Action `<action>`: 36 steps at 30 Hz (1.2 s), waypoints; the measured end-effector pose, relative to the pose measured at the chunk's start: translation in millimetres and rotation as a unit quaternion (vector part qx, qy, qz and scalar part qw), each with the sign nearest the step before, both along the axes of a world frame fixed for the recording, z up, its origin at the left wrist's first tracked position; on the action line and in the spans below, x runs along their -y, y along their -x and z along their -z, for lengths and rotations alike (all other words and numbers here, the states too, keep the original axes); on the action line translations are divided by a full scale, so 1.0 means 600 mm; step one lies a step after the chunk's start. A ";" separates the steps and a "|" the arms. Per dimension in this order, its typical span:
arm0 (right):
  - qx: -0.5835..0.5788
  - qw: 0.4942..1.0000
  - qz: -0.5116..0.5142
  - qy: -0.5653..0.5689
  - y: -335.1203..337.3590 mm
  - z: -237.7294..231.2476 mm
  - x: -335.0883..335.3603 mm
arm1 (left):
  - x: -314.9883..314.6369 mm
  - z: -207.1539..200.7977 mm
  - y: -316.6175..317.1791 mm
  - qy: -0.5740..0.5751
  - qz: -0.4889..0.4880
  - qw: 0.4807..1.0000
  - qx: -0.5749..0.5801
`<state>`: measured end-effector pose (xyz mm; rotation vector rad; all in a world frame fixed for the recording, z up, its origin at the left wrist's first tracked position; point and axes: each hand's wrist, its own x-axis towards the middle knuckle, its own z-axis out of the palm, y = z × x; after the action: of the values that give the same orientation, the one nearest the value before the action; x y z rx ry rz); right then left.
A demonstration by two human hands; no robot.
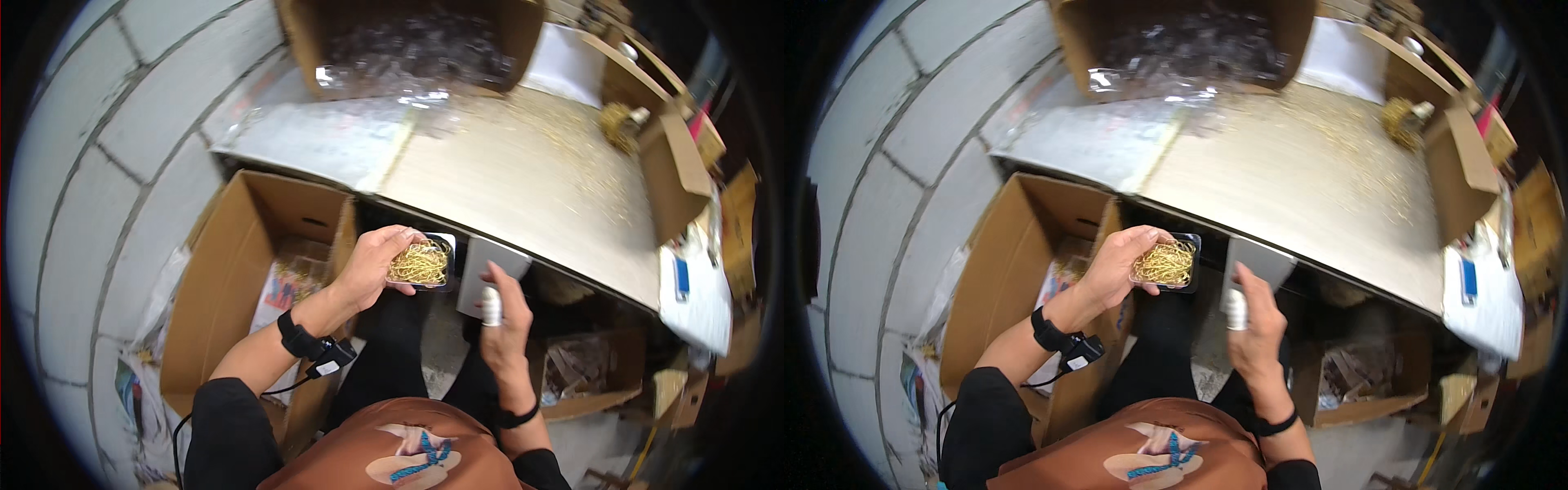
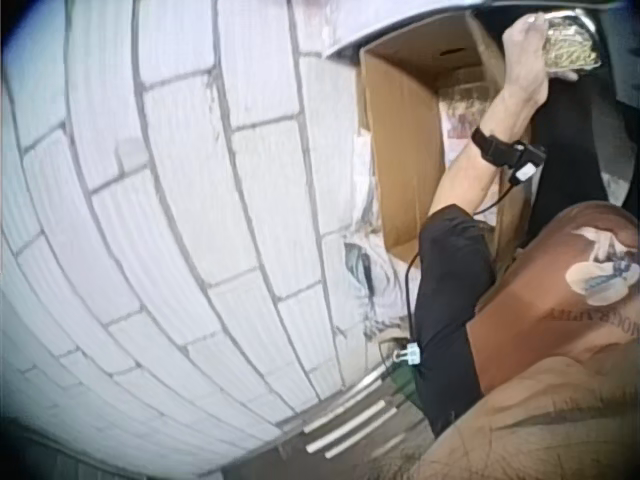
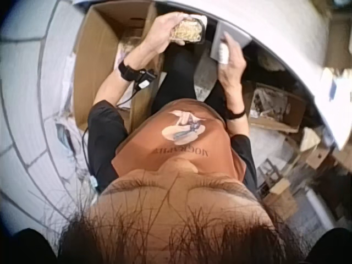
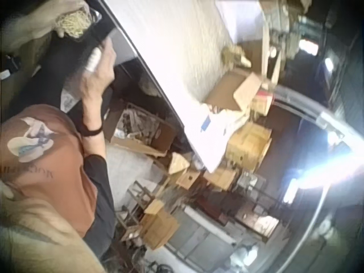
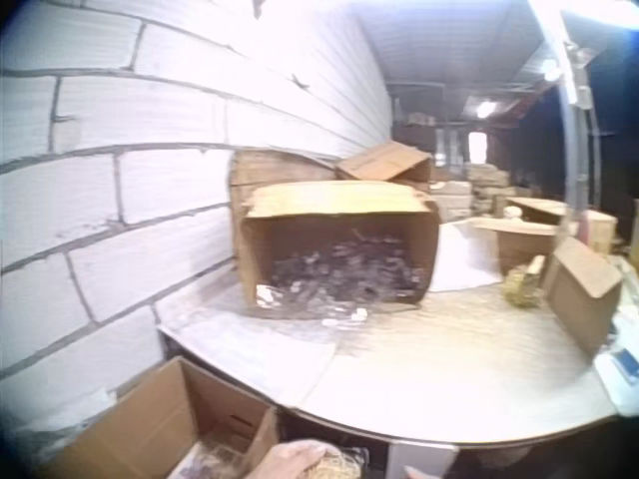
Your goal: Picking up small bundles of gold-colored wire, placing them in plastic bags, and sealing them.
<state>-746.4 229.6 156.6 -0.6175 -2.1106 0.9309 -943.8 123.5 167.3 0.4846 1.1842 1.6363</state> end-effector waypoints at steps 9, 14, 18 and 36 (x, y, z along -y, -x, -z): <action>0.162 0.986 -0.009 0.032 -0.060 0.068 -0.009 | 0.224 0.090 0.178 0.013 -0.227 0.974 -0.022; 0.257 0.966 -0.026 -0.028 -0.053 0.086 0.006 | 0.363 0.263 0.223 0.093 -0.365 0.924 0.072; 0.322 0.942 -0.072 -0.055 -0.029 0.089 0.018 | 0.423 0.431 0.186 0.110 -0.385 0.895 0.197; 0.487 0.853 -0.186 -0.022 -0.004 0.143 0.013 | 0.351 0.597 0.029 0.392 -0.292 0.872 0.029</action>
<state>-743.7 221.5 71.0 -0.7660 -3.2462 0.8429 -961.0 -87.1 -190.8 -0.4870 1.9237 1.4422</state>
